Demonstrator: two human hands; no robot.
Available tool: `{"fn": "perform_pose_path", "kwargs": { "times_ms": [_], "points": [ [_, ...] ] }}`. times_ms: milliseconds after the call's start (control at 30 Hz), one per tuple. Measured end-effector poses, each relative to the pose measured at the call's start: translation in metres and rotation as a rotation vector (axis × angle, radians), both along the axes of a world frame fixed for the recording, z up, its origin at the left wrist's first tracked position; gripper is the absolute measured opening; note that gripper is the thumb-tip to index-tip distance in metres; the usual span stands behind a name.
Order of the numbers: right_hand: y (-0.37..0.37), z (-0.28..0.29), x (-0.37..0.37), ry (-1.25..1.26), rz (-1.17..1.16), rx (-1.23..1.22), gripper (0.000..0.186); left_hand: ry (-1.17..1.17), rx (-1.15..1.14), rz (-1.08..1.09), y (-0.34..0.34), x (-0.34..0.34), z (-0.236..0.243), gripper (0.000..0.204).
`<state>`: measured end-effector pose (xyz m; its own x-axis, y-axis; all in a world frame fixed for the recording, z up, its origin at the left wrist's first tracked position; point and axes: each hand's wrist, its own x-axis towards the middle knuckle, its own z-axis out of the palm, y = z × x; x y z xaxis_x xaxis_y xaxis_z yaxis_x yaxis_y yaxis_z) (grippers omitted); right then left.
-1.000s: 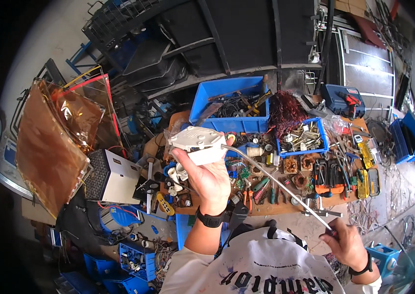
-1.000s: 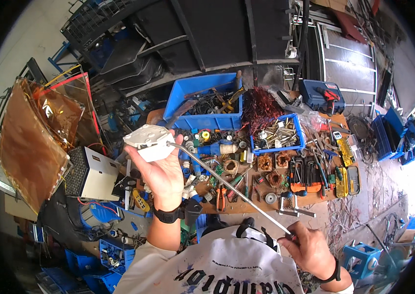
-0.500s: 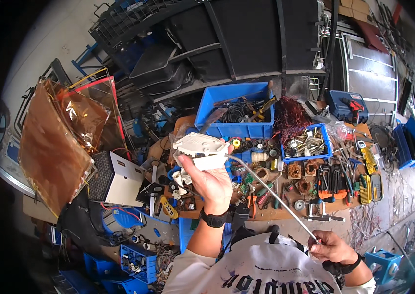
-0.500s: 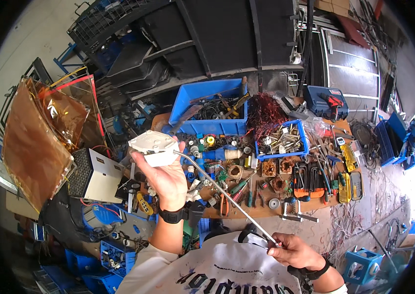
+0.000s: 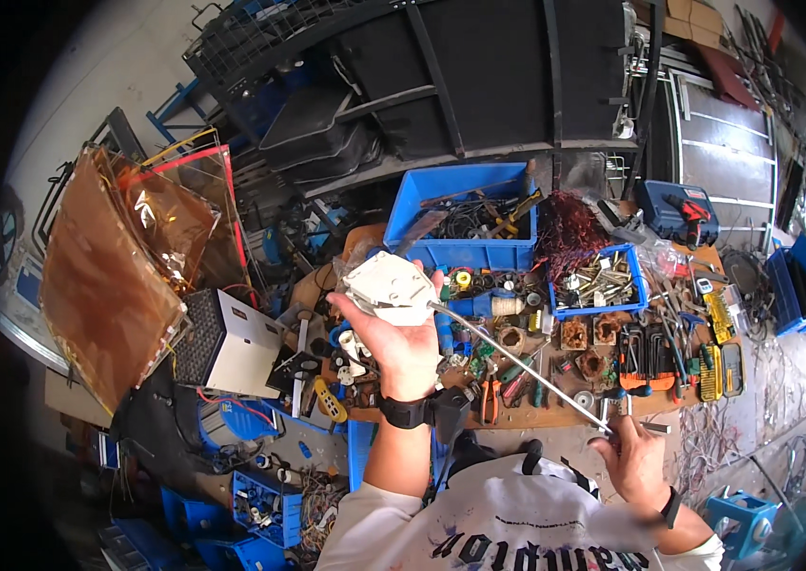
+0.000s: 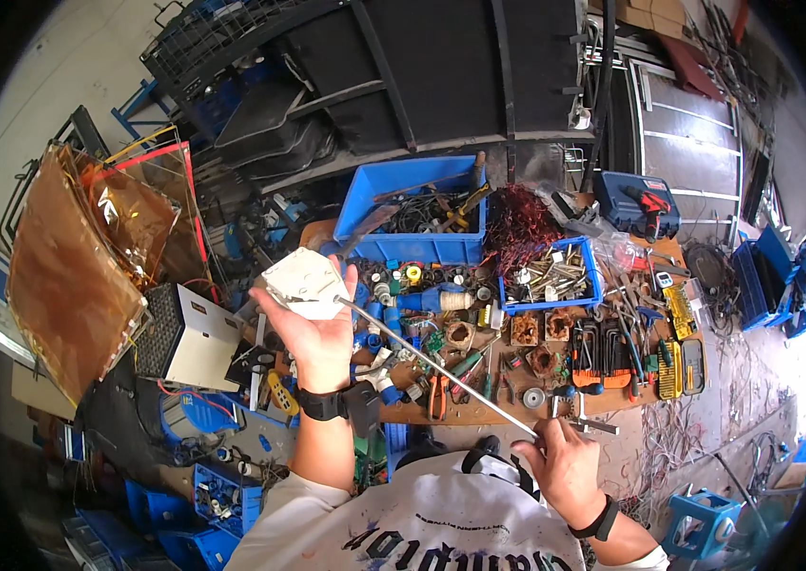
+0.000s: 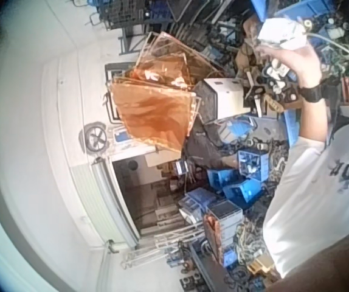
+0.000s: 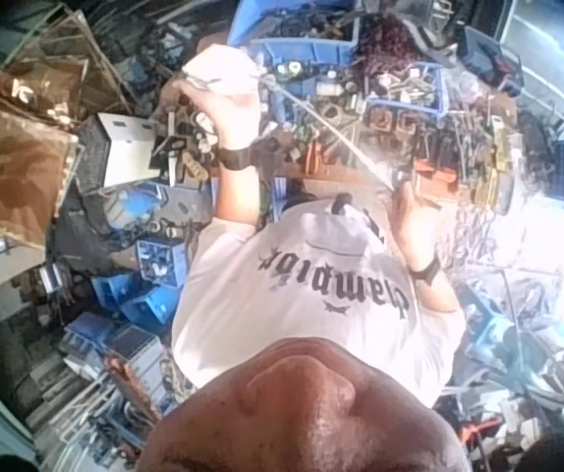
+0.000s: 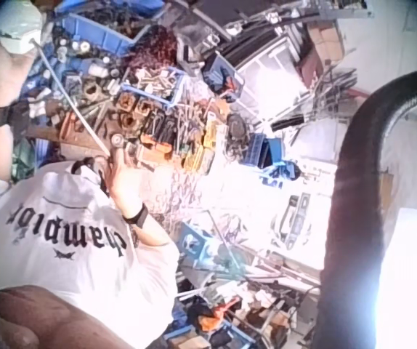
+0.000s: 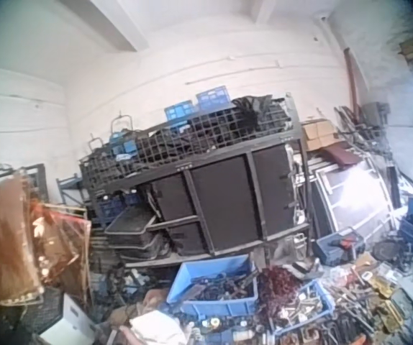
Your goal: The person uses a small hex key to unscrew and open a white plastic electrical box. They then use a long metal rod to probe and manipulate the internal components of the box. The person repeatedly opens and closes the box while working on the internal wiring.
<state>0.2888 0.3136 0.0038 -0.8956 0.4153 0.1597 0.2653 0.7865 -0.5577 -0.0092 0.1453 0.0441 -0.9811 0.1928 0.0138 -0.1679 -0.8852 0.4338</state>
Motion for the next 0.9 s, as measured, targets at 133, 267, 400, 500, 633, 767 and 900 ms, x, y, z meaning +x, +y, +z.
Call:
{"fn": "perform_pose_path", "kwargs": {
  "times_ms": [133, 267, 400, 500, 633, 767, 900],
  "points": [
    [-0.005, -0.008, -0.003, -0.063, 0.043, -0.072, 0.029, 0.053, -0.081, 0.131, 0.004, 0.003, 0.004, 0.073],
    [-0.008, -0.004, -0.010, -0.144, 0.104, -0.413, 0.031, 0.028, -0.157, 0.269, 0.008, 0.000, 0.013, 0.074],
    [0.001, -0.029, -0.002, -0.286, 0.197, -1.019, 0.038, 0.157, -0.173, 0.212, 0.002, -0.002, 0.008, 0.074],
    [0.007, -0.035, -0.001, -0.412, 0.238, -1.374, 0.037, 0.162, -0.156, 0.203, 0.001, 0.001, 0.015, 0.071],
    [0.020, -0.024, 0.001, -0.289, 0.245, -1.073, 0.035, 0.104, -0.081, 0.185, 0.003, 0.004, 0.018, 0.070],
    [0.030, -0.005, 0.010, -0.356, 0.283, -1.140, 0.035, 0.107, 0.066, 0.042, -0.005, 0.005, 0.017, 0.065],
    [0.043, 0.001, 0.024, -0.424, 0.388, -1.161, 0.036, 0.108, 0.206, -0.048, -0.025, -0.011, 0.017, 0.062]
  ]
}}
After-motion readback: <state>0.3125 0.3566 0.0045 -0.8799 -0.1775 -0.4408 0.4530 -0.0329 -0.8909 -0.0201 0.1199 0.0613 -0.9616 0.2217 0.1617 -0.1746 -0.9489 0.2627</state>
